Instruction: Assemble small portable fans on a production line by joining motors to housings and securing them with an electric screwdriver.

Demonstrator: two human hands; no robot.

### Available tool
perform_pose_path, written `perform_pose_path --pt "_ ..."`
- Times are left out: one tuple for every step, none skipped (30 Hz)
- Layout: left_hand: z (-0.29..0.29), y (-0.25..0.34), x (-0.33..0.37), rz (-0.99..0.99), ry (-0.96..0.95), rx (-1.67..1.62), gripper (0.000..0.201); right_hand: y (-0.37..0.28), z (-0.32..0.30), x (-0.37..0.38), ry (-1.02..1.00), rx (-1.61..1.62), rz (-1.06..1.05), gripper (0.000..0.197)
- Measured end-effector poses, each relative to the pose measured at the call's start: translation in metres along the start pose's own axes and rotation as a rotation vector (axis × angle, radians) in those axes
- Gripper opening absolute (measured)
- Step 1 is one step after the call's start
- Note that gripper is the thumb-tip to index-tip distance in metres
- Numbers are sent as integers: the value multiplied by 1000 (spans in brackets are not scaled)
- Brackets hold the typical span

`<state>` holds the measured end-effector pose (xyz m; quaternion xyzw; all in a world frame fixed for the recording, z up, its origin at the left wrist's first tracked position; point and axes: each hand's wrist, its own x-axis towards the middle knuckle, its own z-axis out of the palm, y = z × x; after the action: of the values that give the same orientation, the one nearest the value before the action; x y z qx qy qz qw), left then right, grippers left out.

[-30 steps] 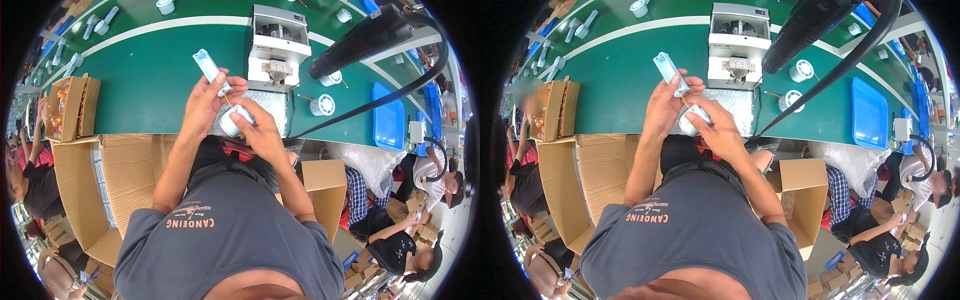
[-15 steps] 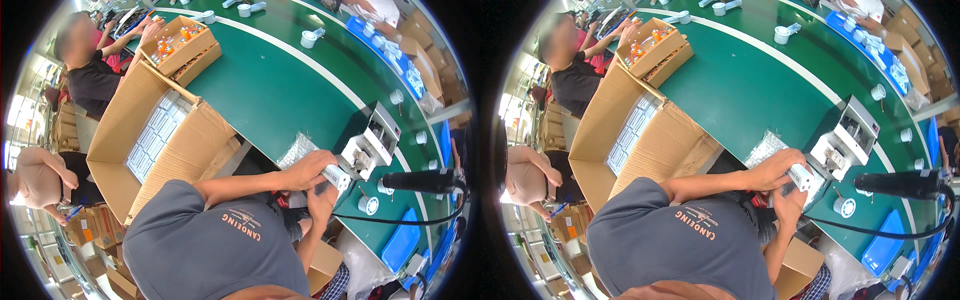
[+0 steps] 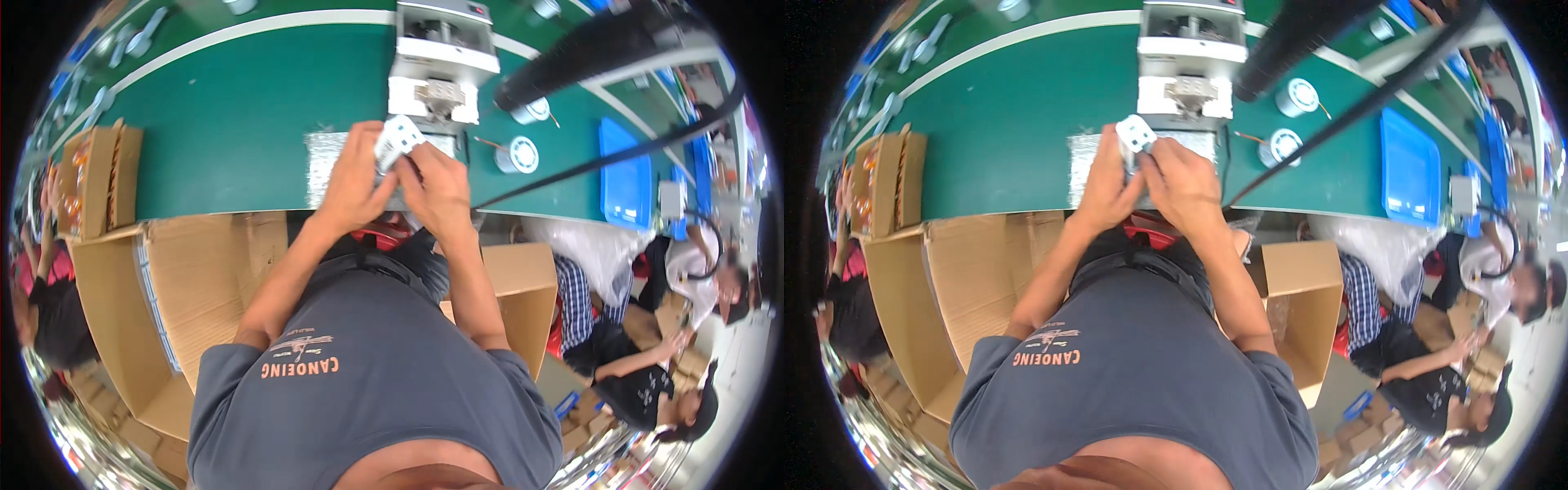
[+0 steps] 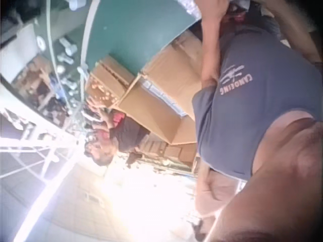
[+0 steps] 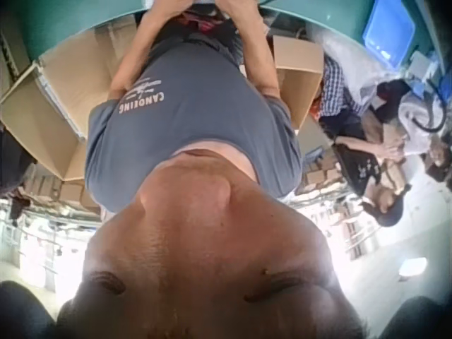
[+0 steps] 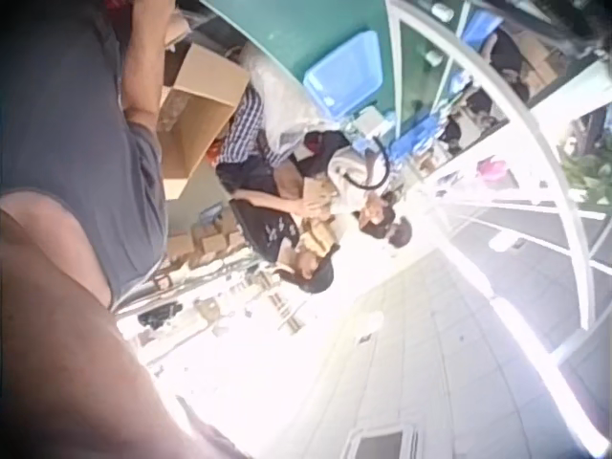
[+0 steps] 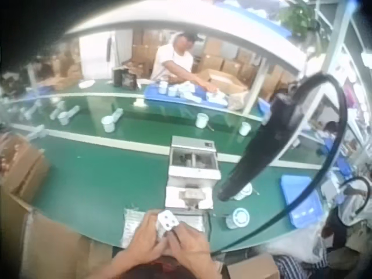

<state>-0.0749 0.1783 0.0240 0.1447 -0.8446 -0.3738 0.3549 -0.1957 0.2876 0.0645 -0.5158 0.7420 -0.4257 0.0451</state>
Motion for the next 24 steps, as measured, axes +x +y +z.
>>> perform_pose_path --pt "-1 1 1 -32 -53 -84 50 -7 -5 0 -17 33 14 13" --pt "-2 3 3 -31 -88 -112 52 -9 -9 -2 -35 72 24 15" --pt "-2 5 5 -32 -112 -132 54 -4 -12 -5 -28 64 39 15" --pt "-2 4 6 -31 -123 -140 54 0 -15 -8 -95 69 78 11" --pt "-2 3 7 -43 -140 -176 57 4 -16 -12 -163 78 115 10" --pt "-3 2 7 -58 -154 -209 59 7 -13 -17 -164 80 121 10" --pt "-3 2 6 -62 -158 -209 59 10 -8 -22 -175 38 127 10" --pt "-3 1 5 -101 -151 -281 58 11 -2 -27 -187 -3 132 11" --pt "-3 0 4 -142 -143 -353 57 13 2 -32 -189 1 135 11" --pt "-6 -3 2 -138 -165 -327 48 13 6 -37 -149 100 95 11" --pt "-7 -5 0 -142 -167 -325 48 13 9 -40 -107 199 54 11" --pt "-8 -7 -1 -139 -138 -285 43 11 12 -40 -61 206 45 8" --pt "-9 -9 -2 -135 -109 -244 38 12 13 -41 -59 210 47 8" --pt "-9 -10 -6 -117 -64 -218 32 12 14 -42 -35 256 55 8" --pt "-10 -9 -6 -119 -67 -215 32 12 16 -43 -13 302 63 8" --pt "-12 -6 -4 -139 -57 -203 30 11 16 -43 -13 307 66 8" --pt "-13 -5 -3 -158 -47 -192 29 9 17 -41 -17 324 89 7" --pt "-12 -6 -3 -160 -24 -199 31 8 17 -40 -22 340 112 6" --pt "-13 -5 -4 -163 -25 -197 31 8 16 -38 -24 344 113 6" --pt "-13 -4 -4 -228 -43 -228 32 8 15 -37 -28 275 56 9" --pt "-12 -3 1 -287 -58 -263 33 9 12 -34 -29 202 -6 13" --pt "-9 -1 3 -248 -26 -275 33 11 6 -32 -29 202 -7 13" --pt "-9 -2 3 -249 -25 -274 33 13 -2 -31 -101 208 18 18" --pt "-7 -3 5 -199 -59 -207 34 14 -9 -28 -166 206 46 23"
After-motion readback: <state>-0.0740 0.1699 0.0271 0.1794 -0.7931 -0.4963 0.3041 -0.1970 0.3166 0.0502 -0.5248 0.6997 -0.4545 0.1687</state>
